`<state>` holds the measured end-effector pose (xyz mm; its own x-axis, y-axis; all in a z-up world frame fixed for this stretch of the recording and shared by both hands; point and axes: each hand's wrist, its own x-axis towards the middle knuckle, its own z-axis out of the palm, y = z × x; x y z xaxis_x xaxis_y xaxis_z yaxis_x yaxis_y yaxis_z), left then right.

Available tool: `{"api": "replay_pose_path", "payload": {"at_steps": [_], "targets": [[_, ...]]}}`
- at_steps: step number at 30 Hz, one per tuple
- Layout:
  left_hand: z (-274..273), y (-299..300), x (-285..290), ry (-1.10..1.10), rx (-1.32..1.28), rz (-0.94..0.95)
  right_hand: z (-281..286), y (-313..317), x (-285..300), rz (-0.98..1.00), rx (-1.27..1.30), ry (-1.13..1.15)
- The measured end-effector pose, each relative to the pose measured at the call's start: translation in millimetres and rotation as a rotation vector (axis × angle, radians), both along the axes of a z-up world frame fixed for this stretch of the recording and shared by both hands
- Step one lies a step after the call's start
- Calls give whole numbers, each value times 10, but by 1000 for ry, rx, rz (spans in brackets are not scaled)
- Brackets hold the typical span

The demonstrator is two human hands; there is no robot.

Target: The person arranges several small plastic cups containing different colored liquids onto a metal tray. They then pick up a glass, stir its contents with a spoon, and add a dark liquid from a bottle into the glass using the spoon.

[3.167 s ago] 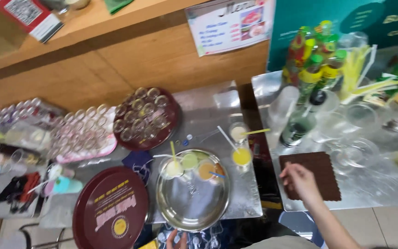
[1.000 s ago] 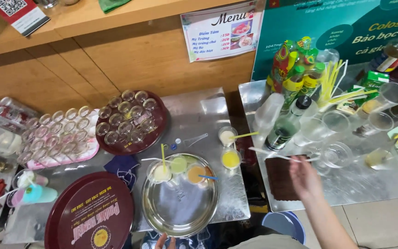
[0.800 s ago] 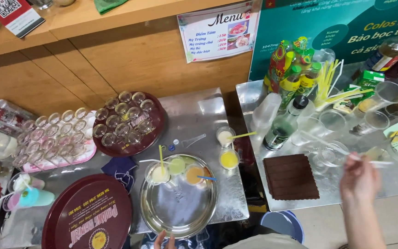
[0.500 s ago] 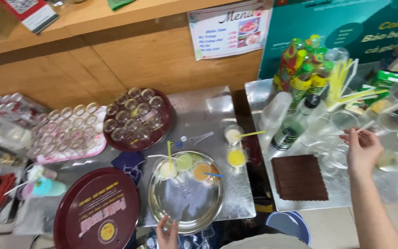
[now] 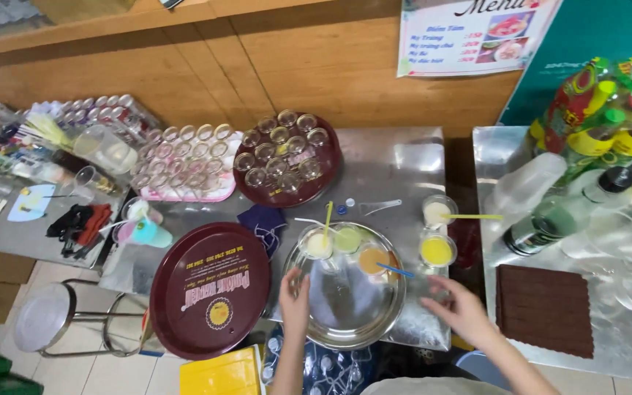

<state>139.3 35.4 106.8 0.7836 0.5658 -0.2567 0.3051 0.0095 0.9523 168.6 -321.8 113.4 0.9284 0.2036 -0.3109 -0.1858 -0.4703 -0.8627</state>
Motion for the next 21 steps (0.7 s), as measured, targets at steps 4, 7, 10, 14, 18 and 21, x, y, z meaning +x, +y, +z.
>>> {"api": "replay_pose_path", "payload": {"at_steps": [4,7,10,14,18,21], "targets": [[101,-15,471,36,174,40,296,504,131,4,12,132],[28,-49,801,84,370,-68,402,667,211,4,51,100],[-316,-94,1096,-4,344,-105,372,705,251,-31,120,38],[-588,-199,1401,131,435,-20,371,669,264,17,92,-117],[-888,-205,1630,43,519,176,366,594,254,59,95,-272],[-886,-246,1709,48,534,199,423,546,235,70,68,-348]]}}
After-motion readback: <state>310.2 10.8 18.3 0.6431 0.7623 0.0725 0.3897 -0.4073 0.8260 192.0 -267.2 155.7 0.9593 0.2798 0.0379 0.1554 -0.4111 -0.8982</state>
